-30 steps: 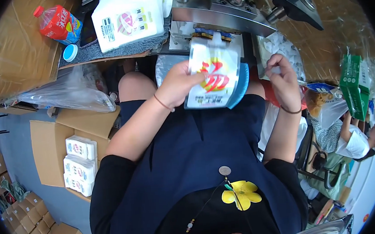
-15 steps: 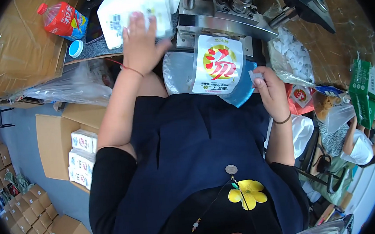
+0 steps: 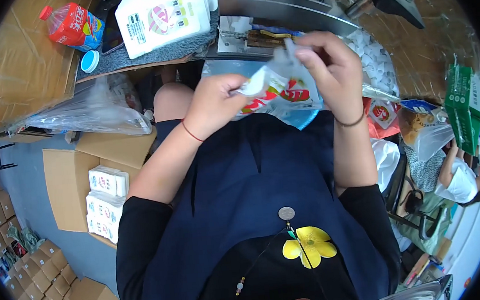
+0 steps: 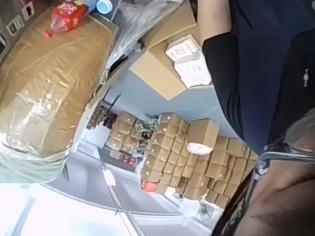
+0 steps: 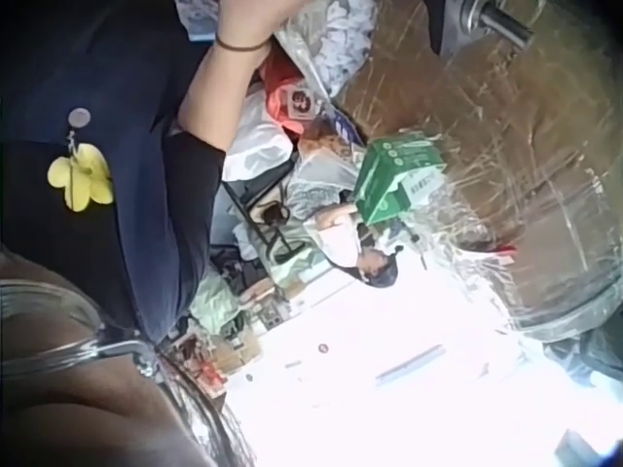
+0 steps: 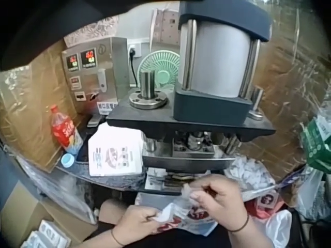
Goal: Using a machine to package and seal items into plastic bags at a workstation.
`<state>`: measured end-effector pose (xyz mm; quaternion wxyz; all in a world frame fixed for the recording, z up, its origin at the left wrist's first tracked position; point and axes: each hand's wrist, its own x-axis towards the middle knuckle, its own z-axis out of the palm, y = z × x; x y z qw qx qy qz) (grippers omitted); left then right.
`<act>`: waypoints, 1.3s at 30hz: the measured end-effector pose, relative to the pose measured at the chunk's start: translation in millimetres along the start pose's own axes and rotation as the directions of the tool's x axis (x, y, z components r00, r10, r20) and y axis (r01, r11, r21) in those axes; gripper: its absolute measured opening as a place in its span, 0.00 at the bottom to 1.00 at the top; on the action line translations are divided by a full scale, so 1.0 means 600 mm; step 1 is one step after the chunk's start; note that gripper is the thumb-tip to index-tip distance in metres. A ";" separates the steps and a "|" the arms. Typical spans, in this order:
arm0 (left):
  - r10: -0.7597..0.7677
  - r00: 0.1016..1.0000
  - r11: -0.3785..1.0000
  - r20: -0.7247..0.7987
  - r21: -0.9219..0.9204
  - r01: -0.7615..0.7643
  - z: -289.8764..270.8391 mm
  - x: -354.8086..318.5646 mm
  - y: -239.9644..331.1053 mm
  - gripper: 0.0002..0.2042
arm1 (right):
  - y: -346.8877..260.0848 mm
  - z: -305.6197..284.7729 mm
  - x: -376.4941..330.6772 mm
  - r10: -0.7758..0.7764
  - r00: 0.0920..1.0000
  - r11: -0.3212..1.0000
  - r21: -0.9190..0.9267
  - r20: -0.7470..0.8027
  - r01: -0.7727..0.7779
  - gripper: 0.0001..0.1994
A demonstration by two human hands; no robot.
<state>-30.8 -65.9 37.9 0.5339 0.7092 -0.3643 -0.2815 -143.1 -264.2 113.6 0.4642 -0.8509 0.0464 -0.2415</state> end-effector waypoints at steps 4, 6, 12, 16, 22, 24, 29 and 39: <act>-0.090 0.976 0.938 0.198 -0.313 0.150 0.043 -0.005 -0.001 0.16 | 0.025 -0.020 0.014 -0.191 0.969 0.954 -0.201 0.159 0.221 0.07; -0.100 0.946 0.831 0.308 -0.497 0.249 0.063 -0.011 0.005 0.15 | 0.031 -0.048 0.007 -0.182 0.942 0.930 -0.262 0.282 0.258 0.09; -0.165 0.831 0.650 0.531 -0.576 0.496 0.087 -0.007 0.019 0.17 | 0.028 -0.086 -0.008 0.015 0.888 0.975 -0.204 0.459 0.089 0.09; -0.190 0.810 0.656 0.554 -0.542 0.525 0.093 -0.003 0.021 0.17 | 0.032 -0.089 -0.018 0.050 0.884 0.964 -0.255 0.465 0.080 0.09; -0.183 0.860 0.777 0.476 -0.466 0.424 0.101 -0.001 0.006 0.17 | 0.025 -0.083 -0.023 0.165 0.929 0.940 -0.338 0.331 -0.047 0.09; -0.161 0.876 0.820 0.455 -0.432 0.375 0.101 -0.001 0.004 0.18 | 0.024 -0.073 -0.027 0.186 0.951 0.957 -0.267 0.246 -0.118 0.09; -0.205 0.871 0.772 0.446 -0.474 0.424 0.100 -0.007 0.018 0.17 | 0.031 -0.077 -0.025 0.159 0.954 0.945 -0.319 0.255 -0.072 0.10; -0.172 0.828 0.607 0.534 -0.604 0.516 0.089 0.000 -0.004 0.17 | 0.101 -0.153 -0.008 0.136 0.986 0.744 -0.667 0.091 -0.041 0.14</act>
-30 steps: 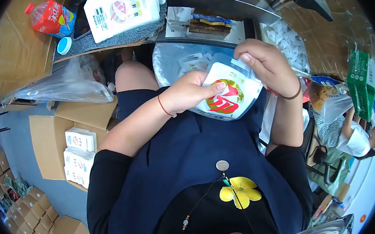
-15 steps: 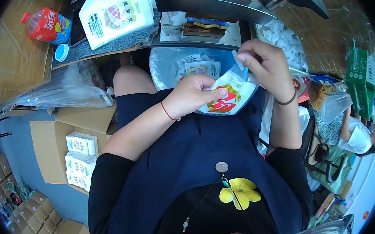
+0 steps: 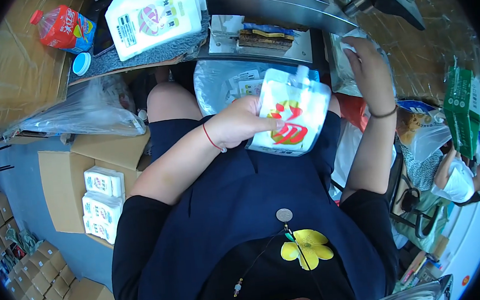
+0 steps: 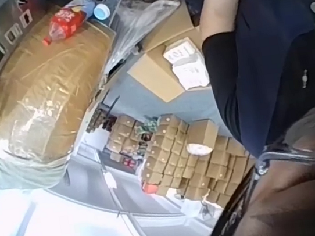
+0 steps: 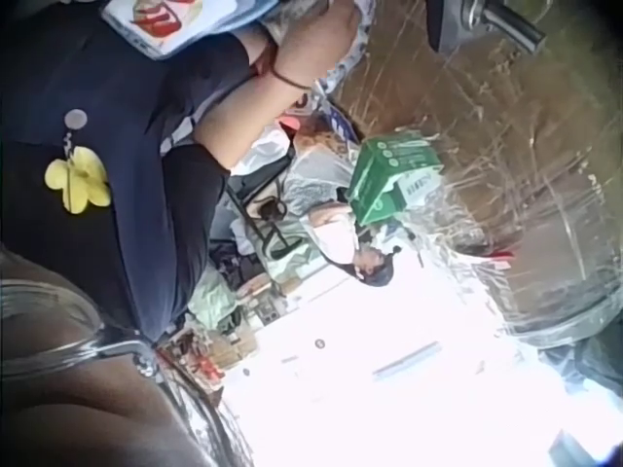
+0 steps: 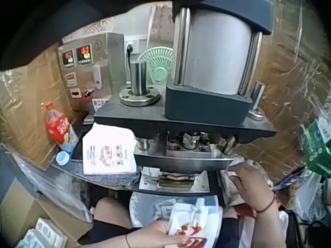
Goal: Using a machine to package and seal items into plastic bags at a workstation.
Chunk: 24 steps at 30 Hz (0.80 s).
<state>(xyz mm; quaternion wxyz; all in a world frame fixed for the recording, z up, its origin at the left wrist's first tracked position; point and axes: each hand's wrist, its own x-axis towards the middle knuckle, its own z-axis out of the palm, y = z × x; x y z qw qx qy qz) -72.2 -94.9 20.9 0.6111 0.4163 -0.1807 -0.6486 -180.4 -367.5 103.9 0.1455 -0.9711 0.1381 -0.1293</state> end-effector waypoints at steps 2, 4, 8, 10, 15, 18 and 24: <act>0.040 0.997 0.999 -0.069 -0.005 -0.041 -0.015 0.006 0.017 0.18 | 0.067 0.017 -0.002 -0.010 1.000 0.984 -0.176 0.000 0.010 0.17; 0.087 0.986 0.996 -0.143 -0.010 -0.090 -0.031 0.016 0.037 0.17 | 0.100 0.048 -0.003 -0.015 1.000 0.989 -0.148 0.007 0.016 0.16; 0.087 0.986 0.993 -0.144 -0.065 -0.097 -0.069 0.034 0.083 0.20 | 0.087 0.066 0.000 0.095 0.995 0.978 -0.188 0.036 -0.086 0.13; 0.101 0.985 0.991 -0.138 -0.073 -0.112 -0.072 0.038 0.085 0.20 | 0.083 0.070 -0.004 0.125 0.992 0.972 -0.198 -0.011 -0.125 0.13; 0.846 0.391 0.441 -0.362 0.887 -0.135 -0.158 0.024 0.113 0.26 | 0.085 0.075 -0.015 0.182 0.975 0.947 -0.242 -0.129 -0.209 0.13; 0.894 0.431 -0.370 0.120 0.740 0.562 -0.221 -0.029 0.151 0.33 | 0.074 0.052 -0.018 0.062 0.990 0.931 -0.351 -0.126 -0.103 0.13; 0.830 0.556 -0.188 0.046 0.962 0.200 -0.200 -0.106 0.085 0.17 | 0.048 0.013 -0.048 0.035 0.949 0.999 0.009 -0.312 -0.034 0.21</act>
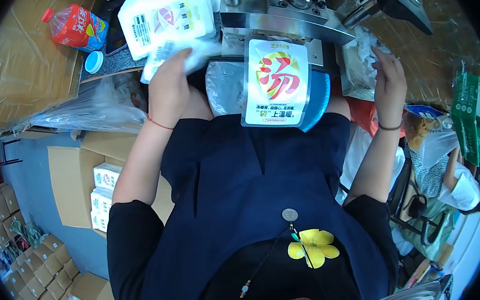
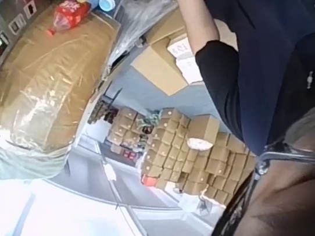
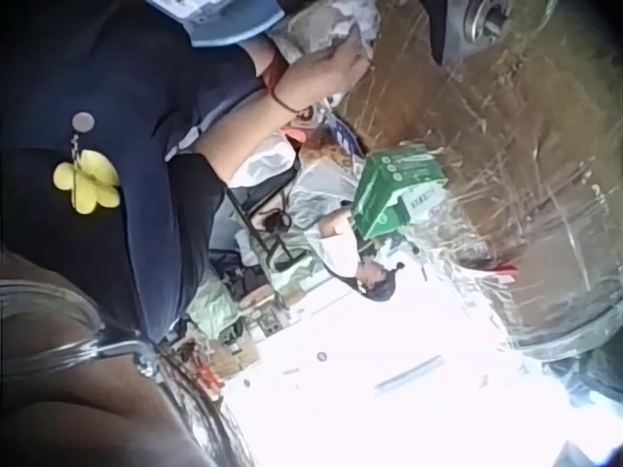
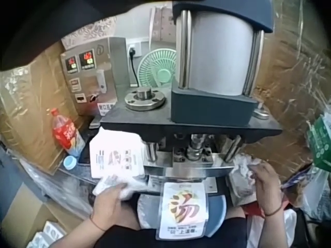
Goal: Using a machine to package and seal items into plastic bags at a workstation.
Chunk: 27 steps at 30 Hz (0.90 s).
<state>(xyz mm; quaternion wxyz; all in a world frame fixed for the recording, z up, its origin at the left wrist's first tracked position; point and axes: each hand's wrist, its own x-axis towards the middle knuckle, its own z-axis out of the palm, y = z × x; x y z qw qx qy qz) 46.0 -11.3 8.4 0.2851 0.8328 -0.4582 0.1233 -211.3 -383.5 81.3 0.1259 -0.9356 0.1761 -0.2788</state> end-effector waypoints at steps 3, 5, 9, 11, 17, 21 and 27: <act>-0.415 0.889 0.544 0.194 -0.730 0.414 -0.011 0.000 0.056 0.12 | -0.070 0.013 -0.014 0.042 0.984 0.904 0.412 0.172 -0.111 0.17; -0.337 0.880 0.577 0.334 -0.666 0.474 -0.010 -0.001 0.082 0.08 | -0.118 0.031 -0.013 0.080 0.954 0.828 0.513 0.289 -0.225 0.09; -0.233 0.874 0.640 0.425 -0.610 0.467 0.006 0.015 0.152 0.09 | -0.167 0.039 0.001 -0.010 0.958 0.500 0.831 0.286 -0.242 0.09; -0.151 0.893 0.556 0.424 -0.711 0.431 0.037 0.005 0.167 0.10 | -0.204 0.049 0.019 0.036 0.978 0.537 0.821 0.206 -0.193 0.09; 0.033 0.705 0.069 0.708 -0.706 0.705 0.049 -0.002 0.214 0.18 | -0.162 0.026 0.031 -0.172 0.919 0.808 0.584 0.355 -0.074 0.08; 0.106 0.655 -0.100 0.749 -0.647 0.756 0.062 -0.003 0.232 0.16 | -0.139 0.007 0.018 -0.064 0.897 0.770 0.593 0.437 -0.234 0.17; -0.026 0.646 -0.214 0.763 -0.635 0.742 0.074 0.054 0.186 0.15 | 0.035 0.011 0.014 0.234 0.889 0.868 -0.497 0.395 -0.008 0.12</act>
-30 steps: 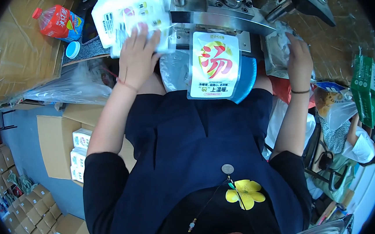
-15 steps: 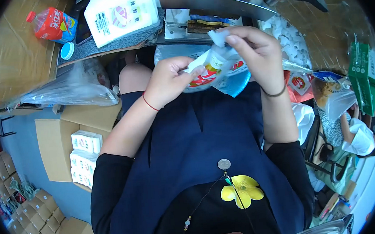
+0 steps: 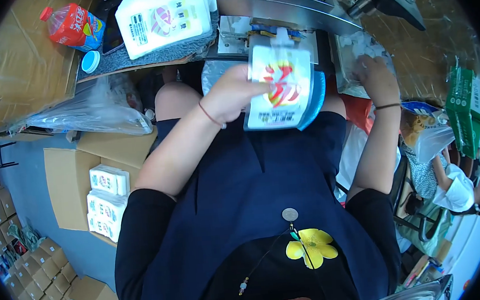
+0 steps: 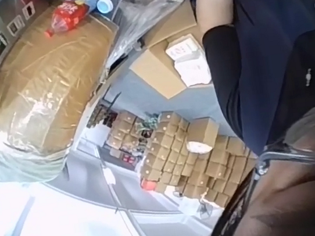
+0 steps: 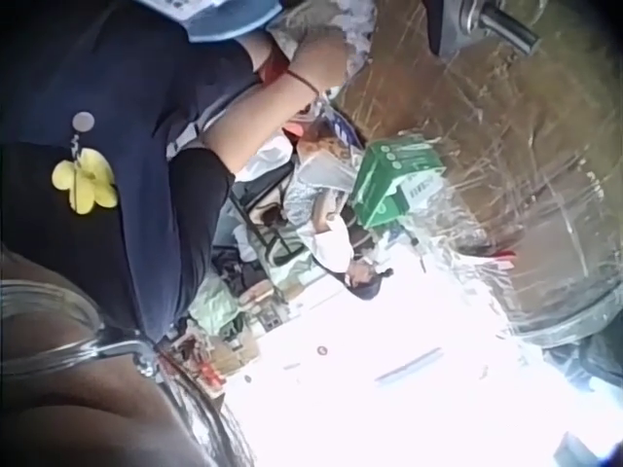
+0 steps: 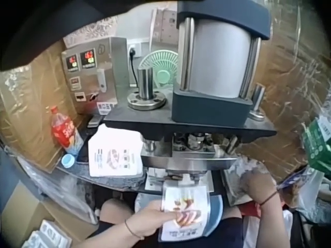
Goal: Using a machine to package and seal items into plastic bags at a workstation.
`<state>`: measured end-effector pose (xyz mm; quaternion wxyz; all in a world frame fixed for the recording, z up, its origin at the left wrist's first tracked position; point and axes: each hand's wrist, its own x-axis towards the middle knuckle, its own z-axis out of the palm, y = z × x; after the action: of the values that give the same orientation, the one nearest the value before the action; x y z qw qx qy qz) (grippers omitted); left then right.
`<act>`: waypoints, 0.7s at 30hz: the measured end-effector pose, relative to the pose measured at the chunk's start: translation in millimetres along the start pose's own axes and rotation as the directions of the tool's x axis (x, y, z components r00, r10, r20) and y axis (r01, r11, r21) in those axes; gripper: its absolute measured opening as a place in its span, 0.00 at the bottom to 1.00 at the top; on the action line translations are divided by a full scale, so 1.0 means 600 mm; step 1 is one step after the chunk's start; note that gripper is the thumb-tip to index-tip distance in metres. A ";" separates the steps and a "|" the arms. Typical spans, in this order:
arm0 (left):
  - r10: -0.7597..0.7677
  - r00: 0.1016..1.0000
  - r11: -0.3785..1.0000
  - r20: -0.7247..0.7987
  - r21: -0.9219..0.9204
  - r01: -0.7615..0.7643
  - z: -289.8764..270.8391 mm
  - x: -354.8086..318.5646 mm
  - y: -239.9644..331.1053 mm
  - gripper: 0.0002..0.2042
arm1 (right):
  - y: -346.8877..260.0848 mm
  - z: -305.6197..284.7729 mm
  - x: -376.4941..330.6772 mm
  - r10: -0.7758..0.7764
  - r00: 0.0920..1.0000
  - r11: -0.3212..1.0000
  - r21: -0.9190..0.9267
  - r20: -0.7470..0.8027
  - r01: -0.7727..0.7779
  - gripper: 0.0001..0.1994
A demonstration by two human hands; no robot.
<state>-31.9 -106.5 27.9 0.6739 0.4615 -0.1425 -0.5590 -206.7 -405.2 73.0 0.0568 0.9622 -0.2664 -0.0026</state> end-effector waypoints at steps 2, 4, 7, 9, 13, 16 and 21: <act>-0.024 1.000 1.000 0.017 -0.009 0.024 -0.023 0.024 0.018 0.15 | -0.011 0.010 0.012 -0.018 1.000 0.999 0.045 -0.021 0.019 0.11; -0.030 0.999 0.999 0.023 -0.022 0.031 -0.027 0.027 0.025 0.16 | -0.021 0.015 0.020 -0.035 0.998 0.995 0.089 -0.043 0.038 0.10; 0.261 0.943 0.905 -0.205 0.391 -0.166 -0.051 0.028 0.017 0.21 | -0.022 0.032 0.021 0.074 0.991 0.989 0.132 -0.108 -0.060 0.08; 0.783 0.582 0.428 -0.220 0.869 -0.248 -0.113 0.027 0.057 0.26 | -0.006 0.054 0.014 0.051 0.951 0.968 0.248 -0.304 0.027 0.09; 0.731 0.641 -0.518 0.233 0.802 0.299 -0.185 -0.025 0.080 0.27 | -0.028 0.013 -0.008 0.137 0.929 0.893 0.448 -0.344 0.034 0.11; 0.678 0.654 -0.455 0.334 0.890 0.017 -0.189 -0.066 0.055 0.16 | -0.079 -0.011 -0.028 -0.006 0.912 0.852 0.475 -0.410 0.219 0.10; 0.666 0.735 0.484 -0.125 0.823 -0.298 -0.118 -0.090 0.041 0.11 | -0.189 -0.023 -0.036 -0.383 0.826 0.524 0.640 -0.412 0.562 0.08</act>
<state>15.6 -27.3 26.4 0.5616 0.7477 -0.3372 -0.1092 -166.6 -295.9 73.5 -0.3110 0.9291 0.0373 0.1964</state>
